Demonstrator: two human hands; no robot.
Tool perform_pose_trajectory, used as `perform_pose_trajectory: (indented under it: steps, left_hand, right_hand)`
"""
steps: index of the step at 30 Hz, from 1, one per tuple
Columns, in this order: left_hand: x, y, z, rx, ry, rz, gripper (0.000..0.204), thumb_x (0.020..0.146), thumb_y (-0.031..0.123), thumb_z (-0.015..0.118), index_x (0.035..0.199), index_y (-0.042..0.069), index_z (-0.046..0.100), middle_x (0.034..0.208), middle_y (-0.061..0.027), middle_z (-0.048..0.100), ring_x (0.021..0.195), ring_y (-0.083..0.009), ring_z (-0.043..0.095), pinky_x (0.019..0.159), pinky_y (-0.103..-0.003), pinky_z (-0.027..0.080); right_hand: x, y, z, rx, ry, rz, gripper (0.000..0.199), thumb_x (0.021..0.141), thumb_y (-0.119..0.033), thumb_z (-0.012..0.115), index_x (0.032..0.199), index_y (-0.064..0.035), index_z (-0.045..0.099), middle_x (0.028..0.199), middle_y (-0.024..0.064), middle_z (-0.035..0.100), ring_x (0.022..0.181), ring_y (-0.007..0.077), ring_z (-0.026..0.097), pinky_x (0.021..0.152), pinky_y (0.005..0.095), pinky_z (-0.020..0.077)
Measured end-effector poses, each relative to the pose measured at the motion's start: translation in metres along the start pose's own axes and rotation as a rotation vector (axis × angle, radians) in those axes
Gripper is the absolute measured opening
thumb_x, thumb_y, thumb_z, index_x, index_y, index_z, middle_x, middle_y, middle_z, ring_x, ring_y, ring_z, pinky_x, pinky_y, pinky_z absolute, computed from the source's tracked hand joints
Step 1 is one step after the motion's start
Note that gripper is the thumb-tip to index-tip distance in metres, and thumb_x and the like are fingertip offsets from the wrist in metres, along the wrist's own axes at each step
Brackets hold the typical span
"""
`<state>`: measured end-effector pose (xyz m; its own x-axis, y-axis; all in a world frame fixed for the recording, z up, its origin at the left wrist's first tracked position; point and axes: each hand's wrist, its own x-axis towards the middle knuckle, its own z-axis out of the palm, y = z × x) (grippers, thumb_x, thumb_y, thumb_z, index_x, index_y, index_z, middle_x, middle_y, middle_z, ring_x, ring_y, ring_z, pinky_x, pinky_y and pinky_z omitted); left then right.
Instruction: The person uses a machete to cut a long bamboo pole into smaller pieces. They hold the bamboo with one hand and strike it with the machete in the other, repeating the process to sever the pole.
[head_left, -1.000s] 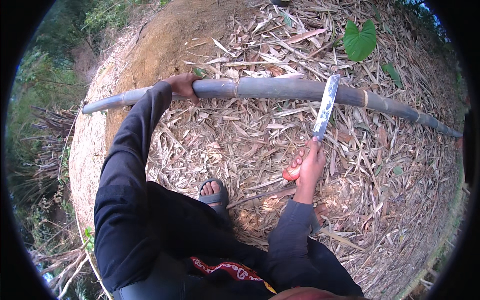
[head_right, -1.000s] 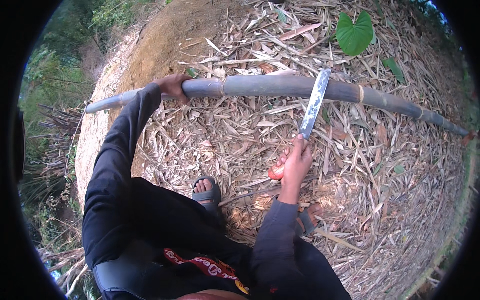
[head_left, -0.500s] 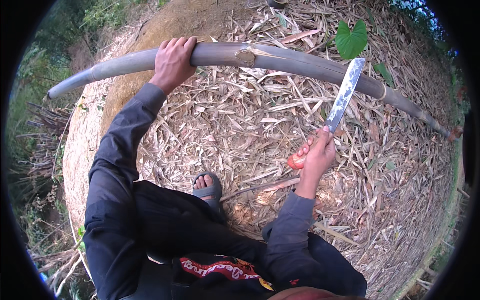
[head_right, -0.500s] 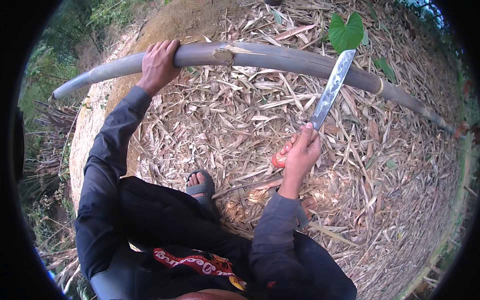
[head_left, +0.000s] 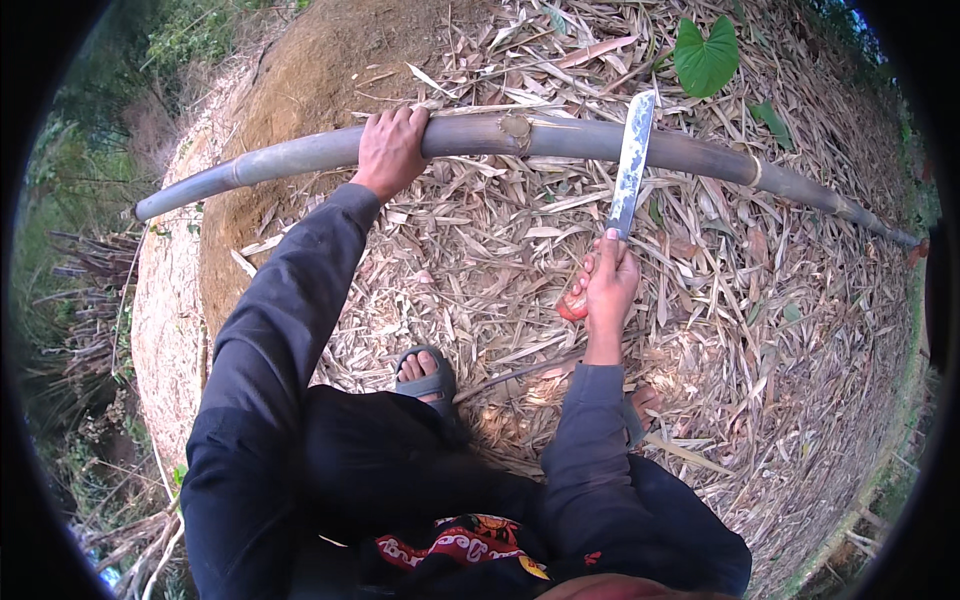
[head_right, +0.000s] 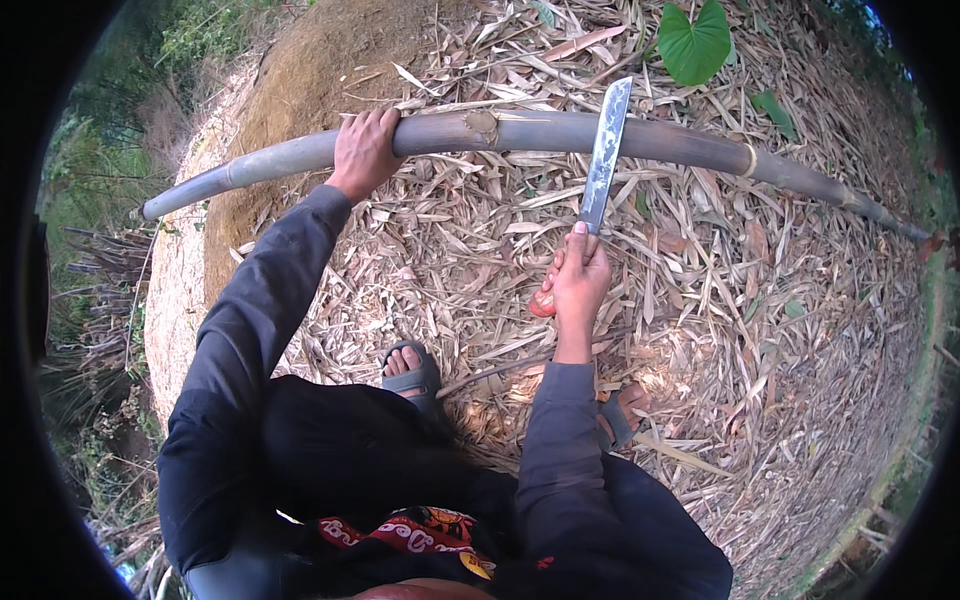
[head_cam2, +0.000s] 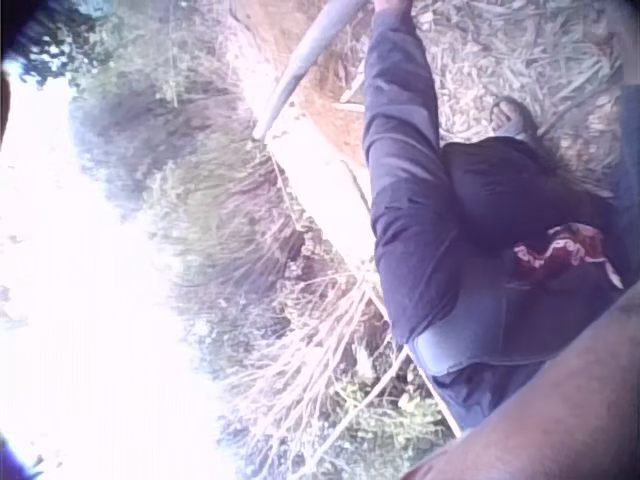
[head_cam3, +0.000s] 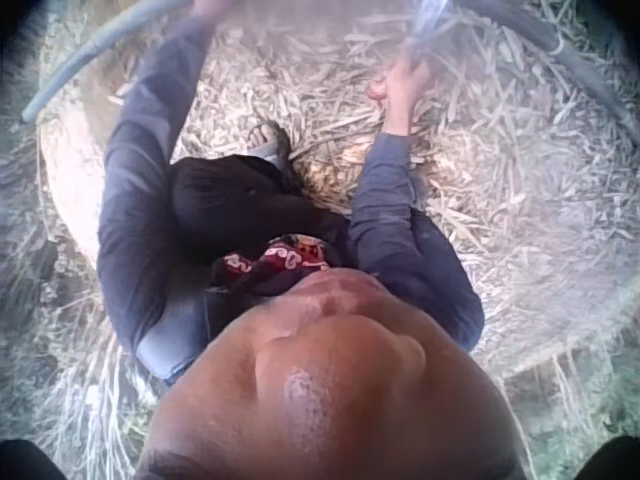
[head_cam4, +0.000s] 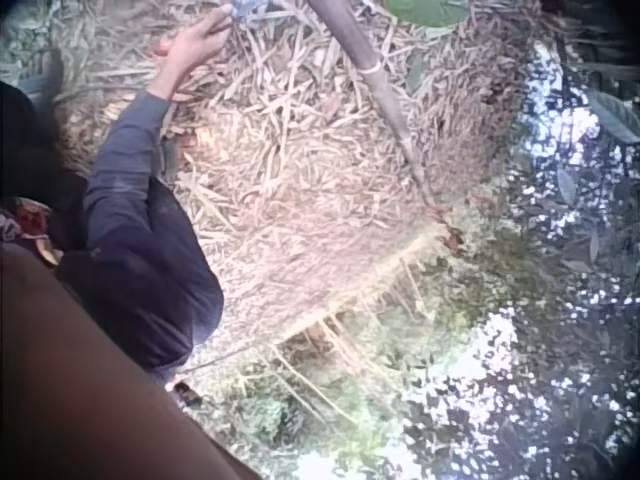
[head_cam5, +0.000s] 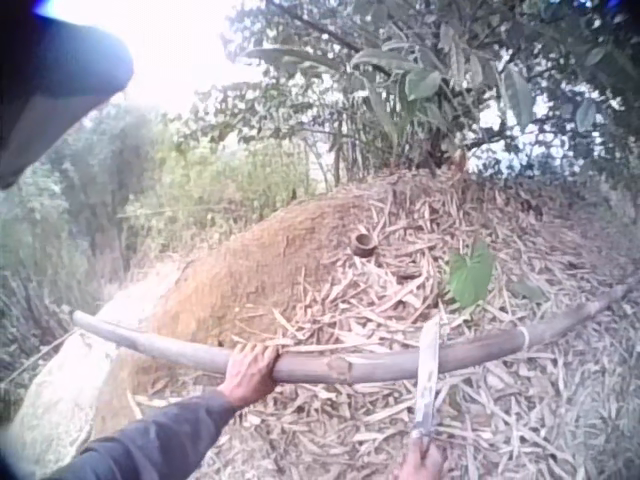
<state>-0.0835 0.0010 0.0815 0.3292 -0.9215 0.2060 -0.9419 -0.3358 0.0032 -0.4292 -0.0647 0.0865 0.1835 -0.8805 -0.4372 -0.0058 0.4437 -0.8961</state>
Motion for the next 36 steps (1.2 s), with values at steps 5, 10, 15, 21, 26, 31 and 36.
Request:
perform_pose_trajectory:
  steps: [5, 10, 15, 21, 26, 31, 36]
  left_hand:
    - [-0.027, -0.002, 0.016, -0.015, 0.016, 0.031, 0.048, 0.073, 0.019, 0.078, 0.116, 0.009, 0.06, 0.106, -0.0104, 0.065, 0.104, -0.0294, 0.063, 0.092, -0.043, 0.046]
    - [-0.05, 0.008, 0.034, -0.015, -0.018, 0.036, 0.049, 0.072, 0.018, 0.077, 0.117, 0.01, 0.06, 0.108, -0.0086, 0.065, 0.105, -0.0281, 0.063, 0.094, -0.042, 0.045]
    - [-0.052, 0.011, 0.038, -0.013, 0.015, 0.028, 0.053, 0.07, 0.019, 0.081, 0.118, 0.01, 0.06, 0.109, -0.0081, 0.065, 0.108, -0.027, 0.063, 0.097, -0.042, 0.045]
    - [-0.056, 0.01, 0.036, -0.03, 0.035, 0.03, 0.052, 0.07, 0.017, 0.078, 0.119, 0.01, 0.06, 0.106, -0.0076, 0.065, 0.105, -0.0265, 0.063, 0.095, -0.042, 0.045]
    - [-0.052, 0.012, 0.036, -0.03, 0.053, 0.036, 0.055, 0.069, 0.018, 0.078, 0.12, 0.009, 0.06, 0.106, -0.0079, 0.065, 0.105, -0.0263, 0.063, 0.096, -0.042, 0.046]
    - [-0.059, 0.007, 0.039, -0.03, 0.055, 0.031, 0.057, 0.069, 0.021, 0.08, 0.121, 0.008, 0.06, 0.107, -0.0077, 0.065, 0.106, -0.0261, 0.063, 0.096, -0.042, 0.045]
    - [-0.049, 0.007, 0.036, -0.018, 0.007, 0.015, 0.053, 0.071, 0.022, 0.082, 0.117, 0.009, 0.06, 0.105, -0.0068, 0.064, 0.104, -0.0263, 0.062, 0.093, -0.041, 0.045]
  right_hand:
    - [0.029, -0.029, -0.017, 0.117, -0.039, 0.032, 0.041, 0.105, -0.044, 0.057, 0.098, -0.0042, 0.054, 0.067, 0.0009, 0.049, 0.047, 0.0089, 0.045, 0.041, 0.0258, 0.0401]
    - [0.042, -0.015, -0.017, 0.173, 0.048, 0.064, 0.04, 0.106, -0.043, 0.054, 0.094, -0.0057, 0.049, 0.065, 0.0015, 0.048, 0.047, 0.0096, 0.045, 0.041, 0.0271, 0.041]
    - [0.036, 0.002, -0.006, -0.098, 0.045, 0.052, 0.042, 0.106, -0.047, 0.052, 0.096, -0.0058, 0.049, 0.064, 0.0009, 0.046, 0.044, 0.0089, 0.042, 0.041, 0.0274, 0.0393]
    - [0.034, -0.019, -0.009, 0.12, -0.028, 0.164, 0.045, 0.104, -0.051, 0.053, 0.095, -0.0079, 0.05, 0.065, -0.0011, 0.044, 0.047, 0.0073, 0.04, 0.043, 0.0258, 0.0366]
    - [0.03, 0.003, 0.006, 0.192, 0.08, 0.073, 0.048, 0.107, -0.052, 0.046, 0.092, -0.007, 0.046, 0.064, -0.0002, 0.045, 0.046, 0.0083, 0.042, 0.041, 0.0264, 0.0382]
    - [-0.017, 0.021, 0.049, -0.33, -0.25, 0.156, 0.046, 0.106, -0.045, 0.053, 0.084, -0.0048, 0.049, 0.061, 0.0006, 0.049, 0.043, 0.0095, 0.045, 0.039, 0.0278, 0.0411]
    - [0.001, 0.023, 0.038, -0.178, -0.244, 0.266, 0.048, 0.105, -0.051, 0.052, 0.086, -0.0067, 0.049, 0.061, -0.0002, 0.046, 0.043, 0.0078, 0.042, 0.038, 0.0277, 0.0386]
